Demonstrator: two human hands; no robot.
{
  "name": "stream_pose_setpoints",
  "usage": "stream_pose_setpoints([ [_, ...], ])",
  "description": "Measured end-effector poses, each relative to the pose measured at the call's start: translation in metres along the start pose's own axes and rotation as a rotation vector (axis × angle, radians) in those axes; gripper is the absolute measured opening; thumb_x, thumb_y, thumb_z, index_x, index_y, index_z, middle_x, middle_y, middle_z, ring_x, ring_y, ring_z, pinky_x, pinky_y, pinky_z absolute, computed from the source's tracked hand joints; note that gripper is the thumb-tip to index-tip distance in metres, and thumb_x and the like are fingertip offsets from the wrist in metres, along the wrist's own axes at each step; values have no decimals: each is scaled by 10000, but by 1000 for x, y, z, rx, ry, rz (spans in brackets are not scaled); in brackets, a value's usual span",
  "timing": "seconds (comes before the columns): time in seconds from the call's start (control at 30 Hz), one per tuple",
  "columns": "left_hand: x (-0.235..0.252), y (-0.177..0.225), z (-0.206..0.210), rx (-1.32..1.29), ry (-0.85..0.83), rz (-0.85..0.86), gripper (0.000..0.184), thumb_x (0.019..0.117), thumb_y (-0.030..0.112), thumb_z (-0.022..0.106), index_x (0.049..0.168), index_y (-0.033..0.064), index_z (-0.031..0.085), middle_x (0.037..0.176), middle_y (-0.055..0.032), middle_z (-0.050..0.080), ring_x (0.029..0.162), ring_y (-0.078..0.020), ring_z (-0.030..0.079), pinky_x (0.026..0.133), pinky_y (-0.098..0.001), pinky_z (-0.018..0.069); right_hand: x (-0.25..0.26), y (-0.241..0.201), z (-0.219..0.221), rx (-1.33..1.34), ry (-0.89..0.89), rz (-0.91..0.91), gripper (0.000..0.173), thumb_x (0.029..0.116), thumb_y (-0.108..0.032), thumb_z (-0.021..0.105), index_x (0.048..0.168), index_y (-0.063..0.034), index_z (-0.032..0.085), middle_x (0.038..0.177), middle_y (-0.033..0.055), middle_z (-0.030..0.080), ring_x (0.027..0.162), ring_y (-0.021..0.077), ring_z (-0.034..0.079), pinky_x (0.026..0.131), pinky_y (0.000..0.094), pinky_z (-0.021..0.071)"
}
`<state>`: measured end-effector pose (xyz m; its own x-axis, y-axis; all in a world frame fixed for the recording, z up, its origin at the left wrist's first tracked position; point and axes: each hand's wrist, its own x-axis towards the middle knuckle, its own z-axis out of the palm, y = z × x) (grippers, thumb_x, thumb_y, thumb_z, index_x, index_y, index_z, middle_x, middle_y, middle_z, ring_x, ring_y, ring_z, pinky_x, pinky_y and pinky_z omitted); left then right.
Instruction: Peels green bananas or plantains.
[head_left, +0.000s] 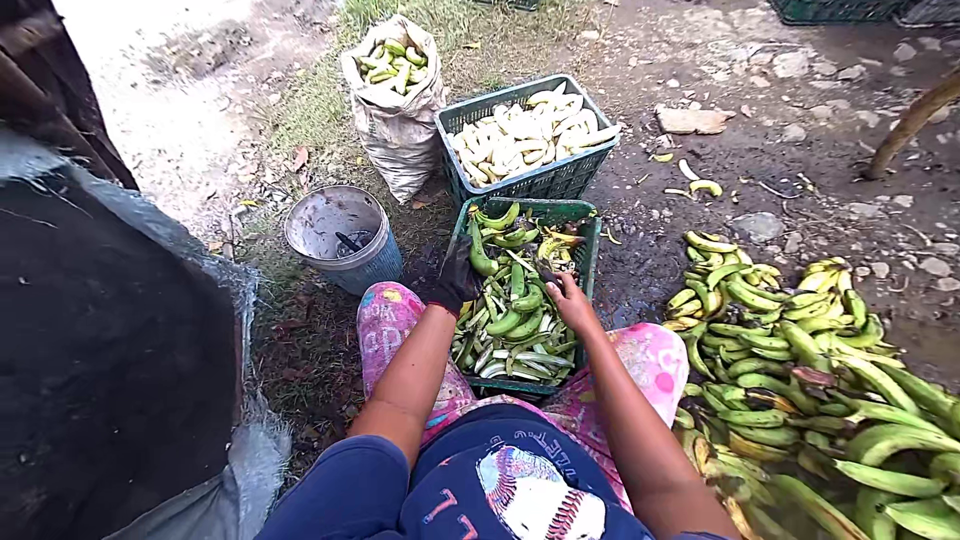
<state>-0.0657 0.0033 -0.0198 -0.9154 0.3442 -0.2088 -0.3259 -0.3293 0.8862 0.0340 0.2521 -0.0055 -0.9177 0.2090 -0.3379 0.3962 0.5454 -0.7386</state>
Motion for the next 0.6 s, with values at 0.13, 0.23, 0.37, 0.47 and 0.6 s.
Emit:
stream_pose_setpoints([
  [0.13,-22,6,17,440,114,-54,501,1047,585,386,1356,249,591,1177,-58,662,945,-188,639,770,-445,555,-13,-28,18,-54,-76,-127,495,1067,-532,452,1365,-187,644,1245,167,695,1180,363,646,1005,665,464],
  [0.23,-37,35,36,631,124,2,471,1107,388,368,1529,189,432,1502,-71,503,1303,-207,524,1063,-480,456,-24,-41,25,-117,-104,-199,547,1021,-615,482,1328,-201,666,1182,140,716,1121,335,668,965,644,492],
  [0.37,-65,36,39,630,130,40,409,1078,301,488,1470,188,502,1440,-80,565,1251,-245,571,978,-507,507,-25,-41,20,-143,-58,-256,582,1000,-612,533,1366,-176,653,1333,112,665,1268,307,607,1073,612,448],
  [0.47,-57,17,50,413,23,7,389,1067,312,449,1434,198,506,1262,-86,612,1014,-183,601,793,-419,533,-17,-43,12,-262,140,-328,556,979,-560,614,1346,-146,671,1259,152,677,1210,350,615,1043,630,434],
  [0.6,-60,-10,59,215,69,-221,454,1075,499,382,1315,166,577,1042,-69,631,856,-160,608,736,-381,536,11,-37,-2,-388,471,-228,543,969,-566,632,1332,-165,679,1200,205,672,1142,411,622,968,644,445],
])
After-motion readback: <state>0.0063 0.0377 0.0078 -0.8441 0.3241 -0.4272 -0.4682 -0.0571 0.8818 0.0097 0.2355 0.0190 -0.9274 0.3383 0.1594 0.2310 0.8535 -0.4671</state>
